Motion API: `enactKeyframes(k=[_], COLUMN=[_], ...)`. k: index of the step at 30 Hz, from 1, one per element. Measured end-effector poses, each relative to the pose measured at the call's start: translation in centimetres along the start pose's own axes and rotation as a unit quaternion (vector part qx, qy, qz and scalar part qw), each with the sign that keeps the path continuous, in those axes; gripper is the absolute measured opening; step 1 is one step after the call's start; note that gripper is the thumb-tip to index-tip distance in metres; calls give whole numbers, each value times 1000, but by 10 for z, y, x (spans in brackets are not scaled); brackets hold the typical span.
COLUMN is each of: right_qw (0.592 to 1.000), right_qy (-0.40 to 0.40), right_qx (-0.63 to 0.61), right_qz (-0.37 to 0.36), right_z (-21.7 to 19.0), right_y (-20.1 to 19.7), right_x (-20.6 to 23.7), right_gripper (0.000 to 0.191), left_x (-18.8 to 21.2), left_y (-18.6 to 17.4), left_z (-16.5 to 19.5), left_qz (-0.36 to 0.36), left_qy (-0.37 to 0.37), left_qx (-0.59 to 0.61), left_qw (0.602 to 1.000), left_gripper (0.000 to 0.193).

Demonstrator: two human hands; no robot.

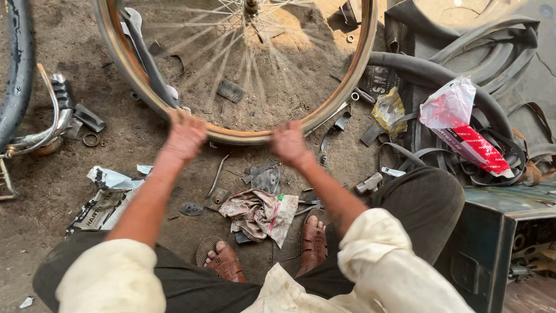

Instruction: The person sits on the ground and works on a bicycle wheel, using hands and tools to remove and reseat the tire and inner tube onto the rim. The person repeatedly presses the tire bead into the rim and adjusts the inner tube.

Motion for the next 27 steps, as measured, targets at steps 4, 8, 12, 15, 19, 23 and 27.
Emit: enactKeyframes(k=[4,8,12,15,19,23,27], right_qw=[932,884,932,967,985,986,975], right_qy=[-24,-166,-289,-136,-131,-163,-193], right_qx=[-238,-424,-209,-216,-111,-23,-95], right_qz=[272,100,59,-2,16,23,60], right_z=[-99,-117,-26,75,138,110,62], right_y=[-61,-74,-68,-61,-61,-38,-22], right_x=[-43,-75,-51,-6,35,25,0], right_gripper=[57,39,22,42,52,57,59], left_x=[10,11,12,10,13,27,23], left_y=[-51,-77,-98,-105,-83,-56,-41], left_z=[-108,-79,34,95,94,43,32], left_qz=[268,255,351,288,78,166,253], left_qy=[-201,-191,-82,40,17,4,31], left_qx=[86,431,535,502,414,291,220], left_qw=[938,844,764,815,907,942,942], left_gripper=[61,23,17,49,68,61,52])
Point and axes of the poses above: each hand's wrist, its own x-axis away from the middle knuckle, its own y-axis out of the palm, z = x × y, the point moved 5 cm from there along -x, towards the middle knuckle, and after that the axes turned 6 degrees about -y, right-handed, at the moved point
